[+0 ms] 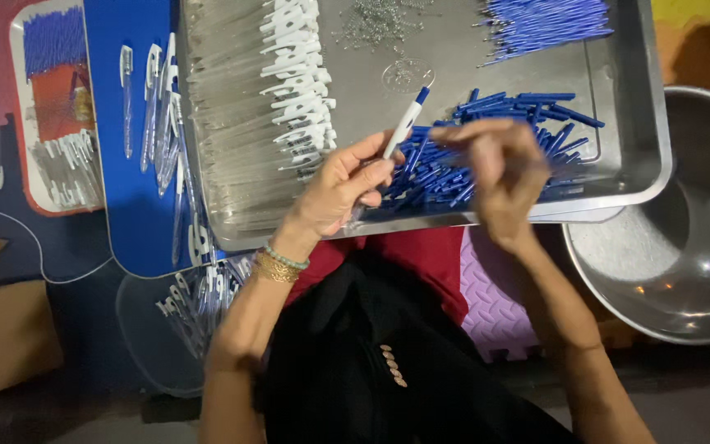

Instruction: The person assembles blue pens by inserting blue ink cartridges into clear pen bodies and attaching white caps. The person repeatedly picks up components from a metal tray, inserts the cartridge into the body, and secures the cap, placing the finished pens on the tray.

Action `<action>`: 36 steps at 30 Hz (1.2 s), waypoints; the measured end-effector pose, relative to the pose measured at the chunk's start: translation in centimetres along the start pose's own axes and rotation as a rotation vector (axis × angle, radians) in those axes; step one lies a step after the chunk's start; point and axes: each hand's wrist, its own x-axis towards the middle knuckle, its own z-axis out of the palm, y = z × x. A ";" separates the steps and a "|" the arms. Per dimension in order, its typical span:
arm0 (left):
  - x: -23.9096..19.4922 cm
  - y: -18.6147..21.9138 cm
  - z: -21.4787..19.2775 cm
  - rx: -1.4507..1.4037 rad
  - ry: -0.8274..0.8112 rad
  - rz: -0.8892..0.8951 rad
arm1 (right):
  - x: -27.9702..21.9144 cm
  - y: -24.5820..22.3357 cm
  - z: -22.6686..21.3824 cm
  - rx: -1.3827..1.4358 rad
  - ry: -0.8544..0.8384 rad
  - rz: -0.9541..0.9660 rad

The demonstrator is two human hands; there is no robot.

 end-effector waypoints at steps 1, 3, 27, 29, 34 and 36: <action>0.0 0.5 0.1 0.005 -0.028 0.000 | 0.9 -0.5 -0.8 0.054 0.012 0.085; 0.2 1.5 0.3 0.010 -0.060 -0.001 | 1.8 0.9 -1.4 0.104 0.027 0.171; -0.1 5.4 0.1 0.161 -0.400 -0.251 | 2.2 3.7 -5.2 0.502 -0.017 0.372; 0.1 6.1 0.3 0.277 -0.343 -0.221 | 1.4 3.8 -6.2 0.271 -0.196 0.407; 1.4 5.7 0.0 0.412 -0.309 -0.046 | -1.8 8.6 -6.6 0.003 -0.330 0.462; 1.6 6.6 0.3 0.476 -0.304 -0.034 | -2.4 9.3 -6.6 -0.068 -0.340 0.460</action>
